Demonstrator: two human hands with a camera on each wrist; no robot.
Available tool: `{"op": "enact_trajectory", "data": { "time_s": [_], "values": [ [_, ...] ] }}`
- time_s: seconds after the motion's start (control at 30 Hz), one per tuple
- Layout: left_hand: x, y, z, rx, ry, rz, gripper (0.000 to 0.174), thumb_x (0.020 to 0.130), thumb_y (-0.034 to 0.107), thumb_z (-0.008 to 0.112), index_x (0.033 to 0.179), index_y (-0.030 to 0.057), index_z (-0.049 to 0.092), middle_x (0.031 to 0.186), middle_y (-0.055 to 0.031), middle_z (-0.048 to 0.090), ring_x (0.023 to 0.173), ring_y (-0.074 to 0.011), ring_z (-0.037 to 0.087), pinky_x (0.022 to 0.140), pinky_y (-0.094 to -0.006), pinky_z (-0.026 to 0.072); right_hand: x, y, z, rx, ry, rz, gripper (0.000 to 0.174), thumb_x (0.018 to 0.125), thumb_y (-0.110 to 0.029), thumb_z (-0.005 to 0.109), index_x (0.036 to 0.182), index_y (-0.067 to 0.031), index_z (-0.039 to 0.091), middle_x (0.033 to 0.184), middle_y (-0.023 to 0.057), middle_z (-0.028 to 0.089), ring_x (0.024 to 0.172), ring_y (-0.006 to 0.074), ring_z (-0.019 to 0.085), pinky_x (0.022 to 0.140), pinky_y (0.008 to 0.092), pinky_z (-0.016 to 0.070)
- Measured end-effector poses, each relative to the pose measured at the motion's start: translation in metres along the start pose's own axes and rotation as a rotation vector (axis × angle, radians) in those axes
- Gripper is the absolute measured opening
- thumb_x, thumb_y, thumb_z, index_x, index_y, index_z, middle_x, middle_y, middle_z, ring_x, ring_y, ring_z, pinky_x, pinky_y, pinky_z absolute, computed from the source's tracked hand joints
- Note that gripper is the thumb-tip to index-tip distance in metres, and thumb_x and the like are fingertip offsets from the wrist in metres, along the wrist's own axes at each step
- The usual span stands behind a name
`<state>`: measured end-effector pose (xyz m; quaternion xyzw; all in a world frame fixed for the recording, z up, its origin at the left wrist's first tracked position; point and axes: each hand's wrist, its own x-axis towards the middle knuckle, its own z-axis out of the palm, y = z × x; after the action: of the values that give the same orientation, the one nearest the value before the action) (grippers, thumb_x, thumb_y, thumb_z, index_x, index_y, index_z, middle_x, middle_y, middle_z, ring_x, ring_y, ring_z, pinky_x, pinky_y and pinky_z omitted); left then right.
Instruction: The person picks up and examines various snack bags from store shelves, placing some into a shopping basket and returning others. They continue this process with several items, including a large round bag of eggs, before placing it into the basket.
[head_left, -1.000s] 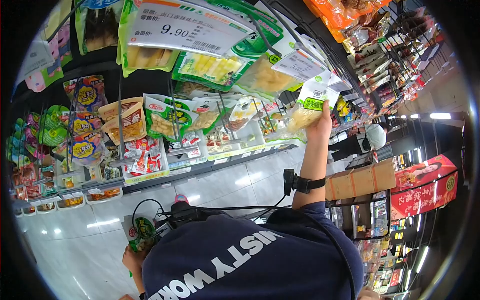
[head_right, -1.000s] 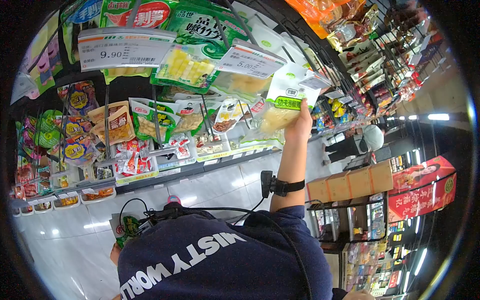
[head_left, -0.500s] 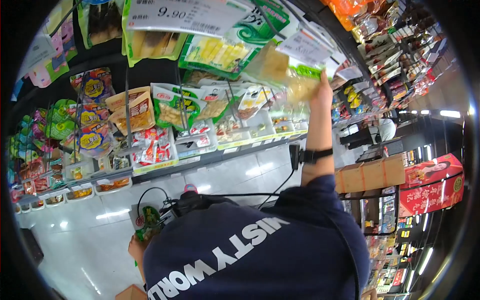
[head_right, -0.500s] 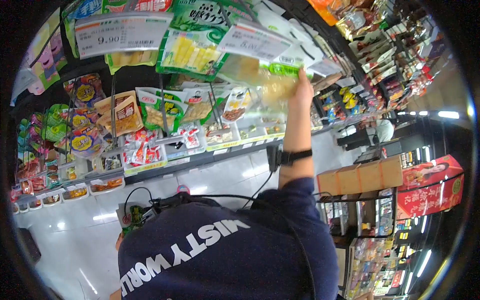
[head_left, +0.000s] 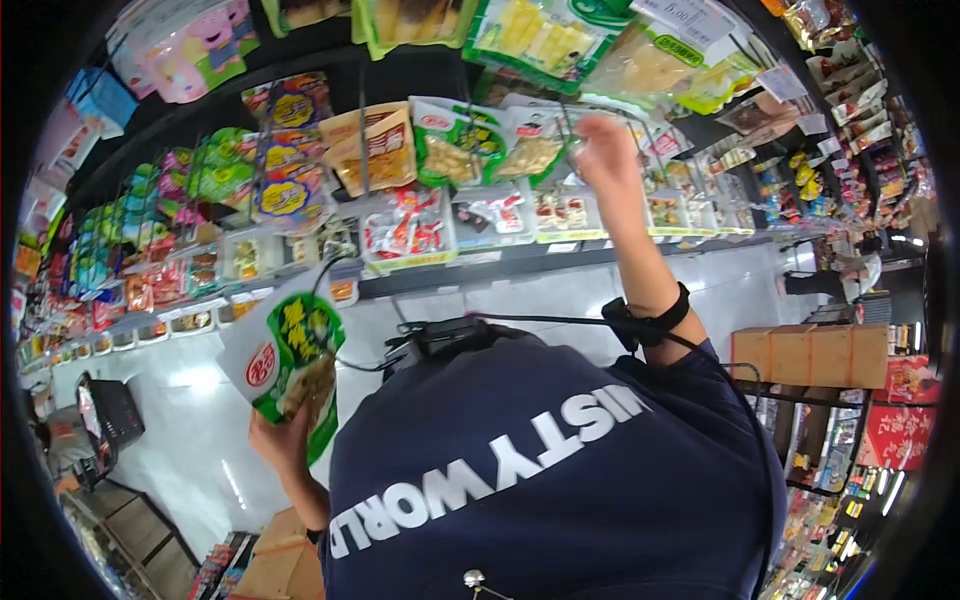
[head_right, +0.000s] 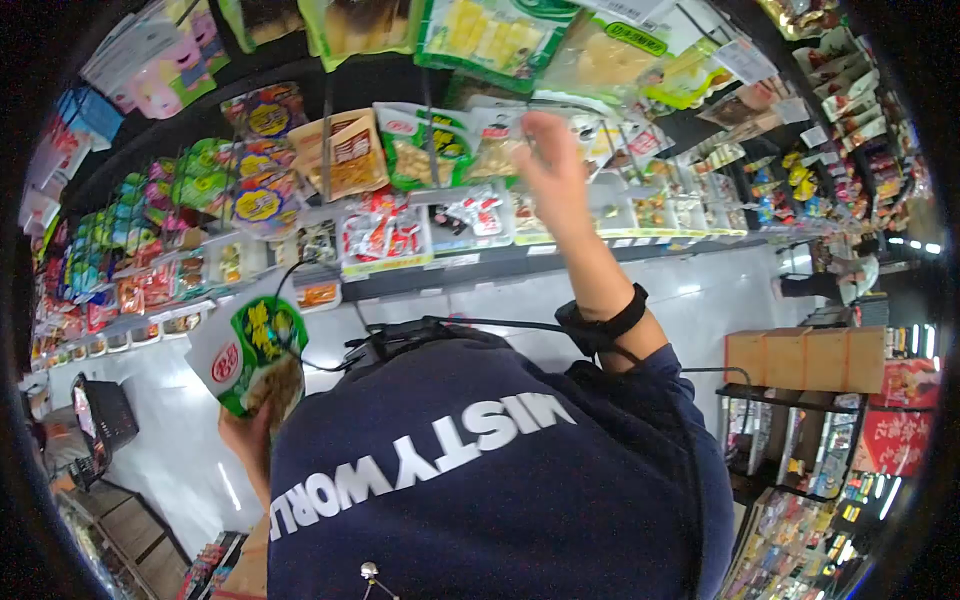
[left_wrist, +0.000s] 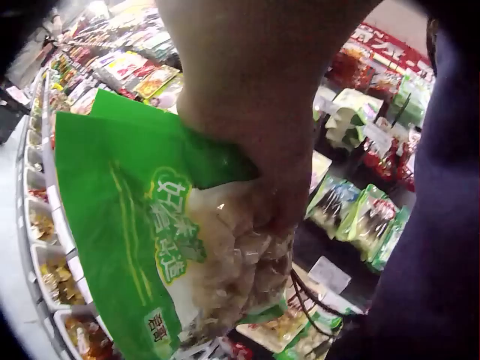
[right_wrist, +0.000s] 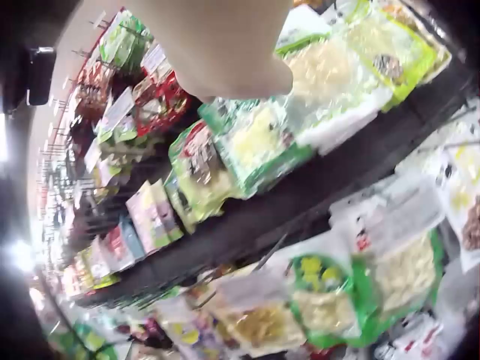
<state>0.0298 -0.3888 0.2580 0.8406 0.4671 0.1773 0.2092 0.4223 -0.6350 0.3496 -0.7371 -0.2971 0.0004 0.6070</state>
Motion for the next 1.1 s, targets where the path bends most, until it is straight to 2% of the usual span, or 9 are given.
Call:
{"op": "enact_trajectory", "data": {
  "time_s": [0.1,0.2,0.43,0.6,0.73,0.87,1.0,1.07,1.1],
  "values": [
    [0.026,0.02,-0.014,-0.172,0.059,0.194,0.043,0.048,0.022,0.075,0.085,0.0044,0.06,0.075,-0.0107,0.06,0.068,-0.0282,0.058,0.062,-0.0341,0.0456,-0.039,-0.009,0.057,0.101,-0.462,0.054,0.053,0.072,-0.008,0.058,0.12,-0.0054,0.033,0.12,0.0083,0.039,0.113,0.0199,0.037,0.094,0.0336,0.0284],
    [0.052,0.046,-0.021,-0.398,0.021,0.378,0.046,0.047,0.019,0.076,0.085,0.0,0.059,0.08,-0.011,0.062,0.071,-0.0225,0.06,0.066,-0.0301,0.0461,-0.068,-0.012,0.095,0.337,-0.602,0.216,0.067,0.07,-0.01,0.061,0.126,-0.008,0.024,0.127,0.0107,0.032,0.118,0.0232,0.031,0.096,0.0375,0.0253],
    [0.08,0.085,-0.007,-1.052,-0.267,0.42,0.055,0.05,0.003,0.075,0.098,-0.004,0.05,0.091,-0.009,0.057,0.079,-0.0151,0.055,0.071,-0.0265,0.0455,-0.096,-0.007,0.122,0.529,-0.475,0.253,0.092,0.065,-0.021,0.071,0.13,-0.0039,0.008,0.128,0.0188,0.026,0.12,0.0278,0.027,0.095,0.0397,0.0275],
    [0.053,0.124,0.028,-1.236,-0.588,0.336,0.056,0.054,0.003,0.073,0.103,-0.0013,0.047,0.095,-0.0082,0.055,0.083,-0.015,0.054,0.074,-0.0279,0.045,-0.12,-0.038,0.092,0.668,-0.445,0.363,0.07,0.064,-0.017,0.071,0.12,0.0005,0.033,0.111,0.0102,0.048,0.102,0.0185,0.045,0.089,0.0315,0.0345],
    [0.013,0.157,0.065,-1.198,-0.739,0.285,0.05,0.06,0.003,0.07,0.104,-0.0013,0.047,0.096,-0.0072,0.055,0.084,-0.0149,0.054,0.074,-0.0269,0.0451,-0.136,-0.019,0.044,0.579,-0.292,0.456,0.057,0.064,-0.016,0.071,0.11,0.0026,0.043,0.1,0.0078,0.054,0.091,0.0153,0.05,0.081,0.0274,0.0403],
    [-0.022,0.176,0.111,-1.116,-0.889,0.309,0.059,0.064,0.004,0.066,0.115,-0.001,0.037,0.106,-0.0086,0.05,0.096,-0.0166,0.049,0.082,-0.0303,0.0406,-0.161,0.005,-0.025,0.373,-0.25,0.309,0.048,0.065,-0.015,0.07,0.104,0.0027,0.048,0.093,0.0062,0.056,0.087,0.0124,0.049,0.078,0.027,0.0406],
    [-0.052,0.224,0.111,-1.211,-0.663,0.326,0.076,0.063,0.007,0.068,0.124,0.0015,0.023,0.124,-0.0147,0.034,0.107,-0.0241,0.043,0.086,-0.0356,0.0365,-0.188,0.036,-0.081,0.346,-0.202,0.354,0.04,0.067,-0.013,0.068,0.1,0.0017,0.052,0.09,0.0049,0.057,0.082,0.0116,0.051,0.074,0.0266,0.0425],
    [-0.055,0.25,0.106,-0.5,-0.153,0.878,0.08,0.058,0.014,0.072,0.123,0.0033,0.027,0.126,-0.0171,0.031,0.112,-0.0291,0.036,0.092,-0.0427,0.0275,-0.192,0.042,-0.099,0.398,-0.134,0.353,0.035,0.067,-0.013,0.068,0.096,0.0017,0.053,0.089,0.0054,0.059,0.08,0.0114,0.052,0.073,0.0272,0.0431],
    [-0.055,0.265,0.106,-0.489,-0.145,0.876,0.08,0.058,0.014,0.072,0.123,0.0033,0.027,0.126,-0.0171,0.031,0.112,-0.0291,0.036,0.092,-0.0427,0.0275,-0.188,0.045,-0.107,0.408,-0.142,0.349,0.035,0.067,-0.013,0.068,0.096,0.0017,0.053,0.089,0.0054,0.059,0.08,0.0114,0.052,0.073,0.0272,0.0431]
  ]
}}
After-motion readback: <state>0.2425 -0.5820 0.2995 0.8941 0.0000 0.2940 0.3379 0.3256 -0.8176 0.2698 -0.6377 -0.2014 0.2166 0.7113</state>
